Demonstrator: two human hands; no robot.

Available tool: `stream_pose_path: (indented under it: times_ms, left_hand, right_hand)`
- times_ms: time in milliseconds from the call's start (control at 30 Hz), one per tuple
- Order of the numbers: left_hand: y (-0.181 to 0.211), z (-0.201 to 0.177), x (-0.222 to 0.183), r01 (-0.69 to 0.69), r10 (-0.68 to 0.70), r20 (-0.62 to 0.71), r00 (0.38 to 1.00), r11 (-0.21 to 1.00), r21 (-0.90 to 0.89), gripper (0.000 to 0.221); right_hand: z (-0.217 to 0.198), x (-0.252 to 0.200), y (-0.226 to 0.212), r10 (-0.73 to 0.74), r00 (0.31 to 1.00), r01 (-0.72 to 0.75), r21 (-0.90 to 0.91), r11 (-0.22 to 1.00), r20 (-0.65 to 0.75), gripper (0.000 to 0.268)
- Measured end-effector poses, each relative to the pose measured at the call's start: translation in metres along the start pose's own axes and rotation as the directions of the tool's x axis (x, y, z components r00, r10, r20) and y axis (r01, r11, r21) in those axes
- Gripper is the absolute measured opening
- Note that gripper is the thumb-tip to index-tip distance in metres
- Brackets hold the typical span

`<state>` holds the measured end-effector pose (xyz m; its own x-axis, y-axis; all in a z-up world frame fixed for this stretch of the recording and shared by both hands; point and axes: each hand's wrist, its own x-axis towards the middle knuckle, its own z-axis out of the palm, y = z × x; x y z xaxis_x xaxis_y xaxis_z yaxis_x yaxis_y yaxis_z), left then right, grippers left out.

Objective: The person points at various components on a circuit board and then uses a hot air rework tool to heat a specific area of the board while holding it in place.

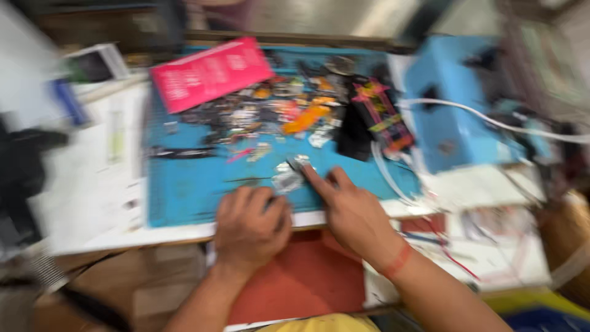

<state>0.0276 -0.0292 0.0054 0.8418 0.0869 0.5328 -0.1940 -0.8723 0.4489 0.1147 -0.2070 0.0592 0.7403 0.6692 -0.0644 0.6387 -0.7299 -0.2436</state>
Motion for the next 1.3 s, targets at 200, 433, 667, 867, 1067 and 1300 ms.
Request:
stream_pose_path:
  times_ms: [200, 433, 667, 867, 1067, 1300]
  left_hand:
    - [0.001, -0.006, 0.000, -0.028, 0.027, -0.013, 1.000, 0.999, -0.019, 0.013]
    - [0.002, -0.008, 0.003, -0.055, 0.055, -0.009, 0.998, 0.998, -0.005, 0.012]
    - [-0.001, -0.007, 0.001, -0.049, 0.050, -0.052, 0.997, 0.999, 0.014, 0.018]
    - [-0.002, -0.008, 0.004, -0.060, 0.061, -0.064, 0.996, 0.998, 0.022, 0.015]
    - [-0.001, -0.007, 0.003, -0.059, 0.062, -0.072, 0.995, 0.998, 0.038, 0.012]
    - [0.001, -0.005, 0.001, -0.067, 0.069, -0.068, 0.995, 0.997, 0.035, 0.011]
  right_hand:
    - [-0.004, 0.009, 0.003, 0.071, 0.997, -0.071, -0.015, 0.997, -0.007, 0.063]
    - [-0.003, 0.003, 0.001, 0.013, 0.998, -0.012, -0.025, 1.000, 0.057, 0.071]
    - [-0.004, 0.004, 0.002, -0.022, 0.998, 0.021, 0.009, 1.000, 0.062, 0.063]
    - [0.005, 0.005, 0.001, -0.073, 0.997, 0.072, 0.034, 0.997, 0.038, 0.067]
    - [-0.002, 0.002, -0.005, -0.102, 0.992, 0.103, 0.000, 0.995, 0.077, 0.082]
    - [0.002, -0.004, -0.009, -0.125, 0.984, 0.125, 0.012, 0.992, 0.128, 0.073]
